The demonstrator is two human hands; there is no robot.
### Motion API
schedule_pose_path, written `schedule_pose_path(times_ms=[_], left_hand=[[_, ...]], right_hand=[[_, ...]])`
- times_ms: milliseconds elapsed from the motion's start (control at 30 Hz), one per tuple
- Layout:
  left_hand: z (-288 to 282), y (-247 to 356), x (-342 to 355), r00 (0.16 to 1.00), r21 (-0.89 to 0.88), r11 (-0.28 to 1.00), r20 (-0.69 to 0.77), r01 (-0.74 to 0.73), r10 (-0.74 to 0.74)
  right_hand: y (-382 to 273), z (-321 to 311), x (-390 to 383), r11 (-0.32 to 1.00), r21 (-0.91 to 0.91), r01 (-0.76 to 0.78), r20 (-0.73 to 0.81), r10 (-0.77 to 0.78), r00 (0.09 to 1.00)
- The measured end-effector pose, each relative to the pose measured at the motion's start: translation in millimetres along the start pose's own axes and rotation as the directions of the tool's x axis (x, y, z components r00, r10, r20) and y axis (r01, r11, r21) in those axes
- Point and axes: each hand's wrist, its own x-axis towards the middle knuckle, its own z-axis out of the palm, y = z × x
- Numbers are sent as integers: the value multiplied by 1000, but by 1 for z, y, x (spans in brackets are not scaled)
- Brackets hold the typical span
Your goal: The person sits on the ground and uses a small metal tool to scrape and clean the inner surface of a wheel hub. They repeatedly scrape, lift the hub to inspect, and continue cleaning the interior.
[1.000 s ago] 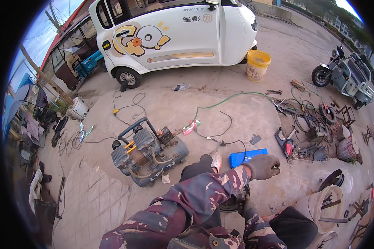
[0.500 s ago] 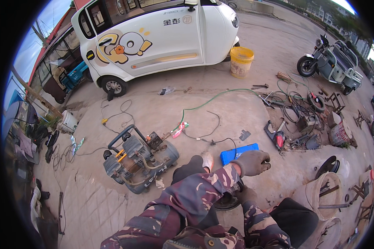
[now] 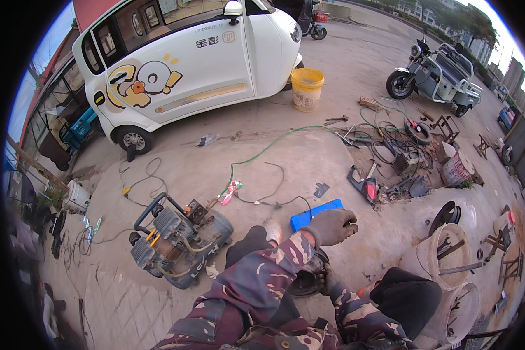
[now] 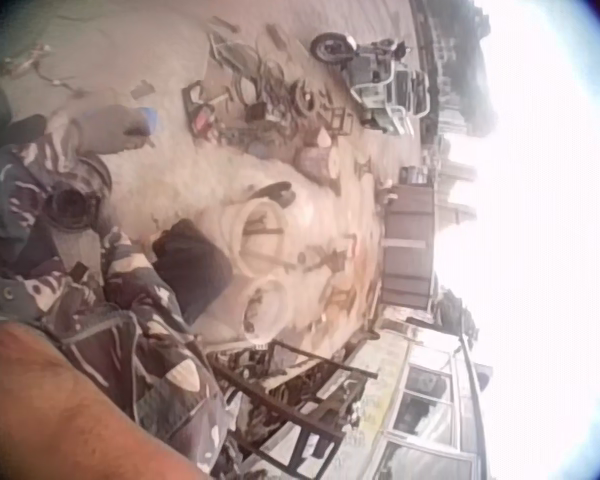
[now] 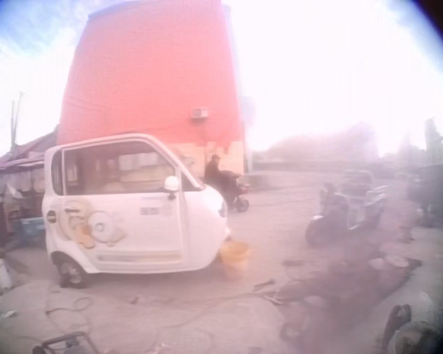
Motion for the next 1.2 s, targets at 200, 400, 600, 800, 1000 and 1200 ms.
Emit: schedule_pose_path(times_ms=[200, 400, 600, 800, 1000, 1200], left_hand=[[-7, 9, -5, 1000, 45, 999, -12, 12, -12], [-12, 16, -4, 1000, 42, 999, 15, 12, -12], [-9, 16, -2, 999, 55, 998, 18, 27, -28], [-7, 15, -2, 1000, 65, 998, 21, 20, -21], [-4, 12, -2, 998, 93, 994, 12, -55, 54], [-5, 13, -3, 996, 48, 996, -31, -76, 78]], right_hand=[[-7, -2, 7, 983, 174, -67, 63, 57, 996], [1, 10, 7, 993, -73, 97, -139, -107, 985], [2, 23, -13, 792, -578, 194, -285, -419, 862], [18, 16, 4, 953, 256, 163, -173, -121, 977], [37, 19, 10, 919, 348, 188, -202, -122, 972], [7, 30, -41, 446, -894, -32, -364, -686, 630]])
